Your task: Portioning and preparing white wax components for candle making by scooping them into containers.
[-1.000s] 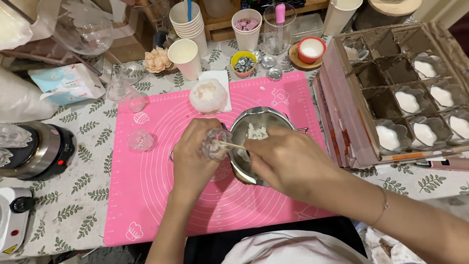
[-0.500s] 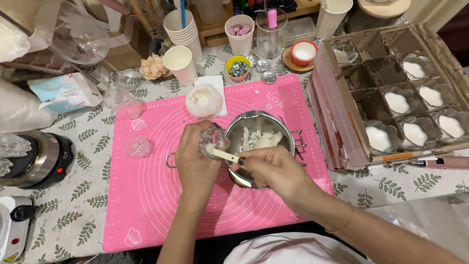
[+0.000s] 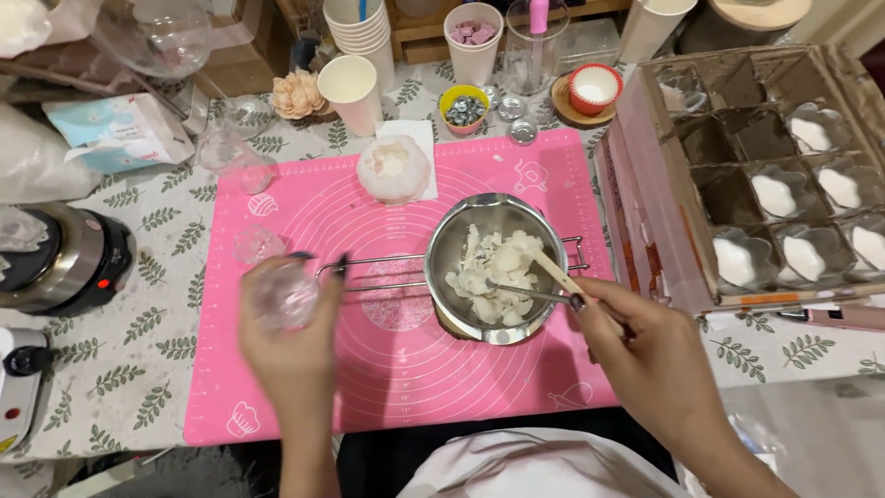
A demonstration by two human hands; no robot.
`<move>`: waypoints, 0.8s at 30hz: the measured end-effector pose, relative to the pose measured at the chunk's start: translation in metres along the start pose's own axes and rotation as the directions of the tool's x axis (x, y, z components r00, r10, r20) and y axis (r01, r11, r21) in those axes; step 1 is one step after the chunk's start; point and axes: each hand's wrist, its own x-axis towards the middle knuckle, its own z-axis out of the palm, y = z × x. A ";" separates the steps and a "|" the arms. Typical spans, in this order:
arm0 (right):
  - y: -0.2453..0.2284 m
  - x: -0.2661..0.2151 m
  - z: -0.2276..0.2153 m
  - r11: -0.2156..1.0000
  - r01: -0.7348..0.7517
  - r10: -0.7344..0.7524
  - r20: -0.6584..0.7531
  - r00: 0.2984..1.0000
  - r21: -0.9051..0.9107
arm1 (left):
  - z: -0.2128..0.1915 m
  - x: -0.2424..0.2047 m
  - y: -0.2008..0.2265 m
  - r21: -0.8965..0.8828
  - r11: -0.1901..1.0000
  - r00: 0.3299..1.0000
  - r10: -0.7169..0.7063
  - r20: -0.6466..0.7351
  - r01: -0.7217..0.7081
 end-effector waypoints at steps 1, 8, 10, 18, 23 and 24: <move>-0.004 -0.002 0.000 1.000 0.005 -0.005 0.009 1.000 0.002 | -0.013 -0.003 -0.013 0.005 1.000 1.000 0.001 -0.009 -0.001; -0.028 0.001 0.007 0.780 0.424 -0.530 -0.128 0.838 -0.460 | -0.074 -0.020 -0.102 0.618 0.777 0.913 0.160 -0.375 0.117; -0.030 0.001 0.010 0.753 0.460 -0.575 -0.130 0.808 -0.471 | -0.073 -0.018 -0.109 0.690 0.705 0.910 0.162 -0.381 0.164; -0.020 0.000 0.013 0.851 0.392 -0.451 -0.105 0.886 -0.351 | -0.045 0.015 -0.116 0.807 0.566 0.955 0.112 -0.275 0.167; -0.014 0.000 0.013 0.857 0.393 -0.460 -0.153 0.875 -0.332 | -0.062 0.025 -0.140 0.882 0.446 0.971 0.097 -0.217 0.152; -0.013 0.001 0.013 0.819 0.428 -0.514 -0.158 0.843 -0.381 | -0.068 0.026 -0.141 0.890 0.423 0.977 0.047 -0.210 0.170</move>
